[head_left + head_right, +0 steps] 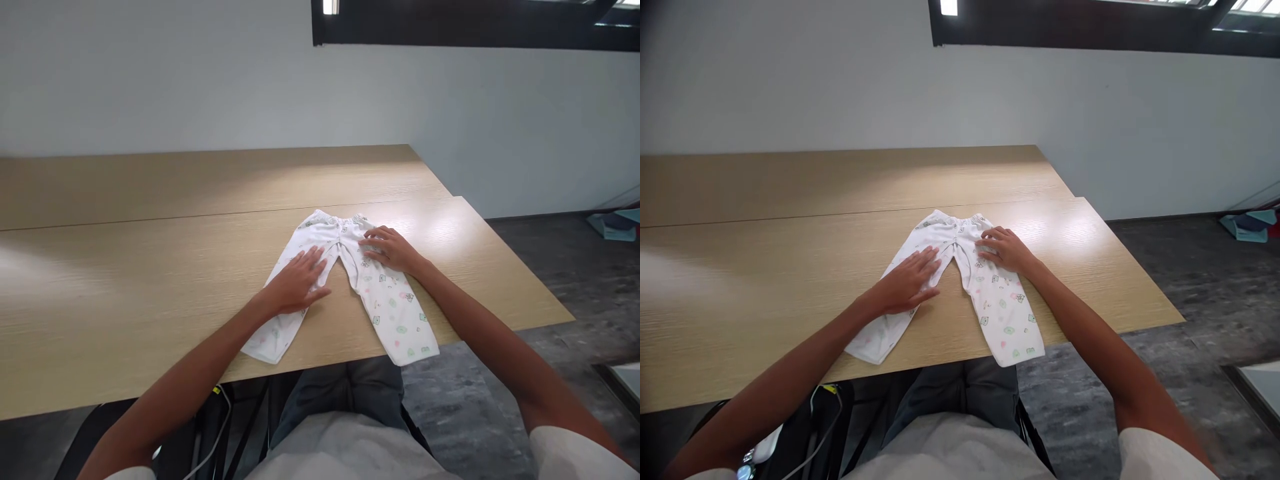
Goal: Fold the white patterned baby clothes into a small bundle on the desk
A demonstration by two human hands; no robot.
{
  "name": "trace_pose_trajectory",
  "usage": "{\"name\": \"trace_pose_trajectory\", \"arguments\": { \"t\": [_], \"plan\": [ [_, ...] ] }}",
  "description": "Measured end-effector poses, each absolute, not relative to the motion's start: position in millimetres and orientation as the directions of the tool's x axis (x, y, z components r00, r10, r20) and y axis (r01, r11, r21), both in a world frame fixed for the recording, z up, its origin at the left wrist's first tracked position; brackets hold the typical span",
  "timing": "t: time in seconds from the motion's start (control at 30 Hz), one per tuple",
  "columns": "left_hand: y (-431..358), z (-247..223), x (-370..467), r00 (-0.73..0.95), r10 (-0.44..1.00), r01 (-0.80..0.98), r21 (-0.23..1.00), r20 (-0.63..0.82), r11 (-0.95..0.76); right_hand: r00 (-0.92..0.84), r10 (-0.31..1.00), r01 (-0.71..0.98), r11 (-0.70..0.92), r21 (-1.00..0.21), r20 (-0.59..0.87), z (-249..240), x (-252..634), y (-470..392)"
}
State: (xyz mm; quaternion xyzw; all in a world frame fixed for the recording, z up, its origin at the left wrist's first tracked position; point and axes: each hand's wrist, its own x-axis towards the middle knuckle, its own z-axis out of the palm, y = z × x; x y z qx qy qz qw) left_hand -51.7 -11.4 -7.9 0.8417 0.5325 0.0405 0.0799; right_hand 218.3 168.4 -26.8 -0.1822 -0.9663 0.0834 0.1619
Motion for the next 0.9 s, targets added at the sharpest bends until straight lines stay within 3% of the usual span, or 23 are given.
{"name": "trace_pose_trajectory", "arguments": {
  "t": [0.23,0.43,0.67,0.77,0.9],
  "plan": [
    [-5,-3,0,0.659,0.752,0.730,0.217,0.029,-0.648,-0.871,0.394,0.346,0.916,-0.203,0.293,-28,219,168],
    [-5,-19,1,0.633,0.769,0.734,0.247,0.088,-0.632,-0.876,0.415,0.369,0.905,-0.211,0.248,-27,230,177],
    [-8,-26,3,0.639,0.762,0.725,0.247,0.104,-0.642,-0.844,0.488,0.472,0.873,-0.123,0.223,-16,234,173],
    [-8,-27,3,0.648,0.754,0.718,0.246,0.103,-0.651,-0.858,0.456,0.431,0.890,-0.150,0.237,-13,221,136],
    [-9,-26,3,0.644,0.758,0.719,0.257,0.104,-0.646,-0.917,0.388,0.366,0.912,-0.185,0.096,-24,222,103]
  ]
}}
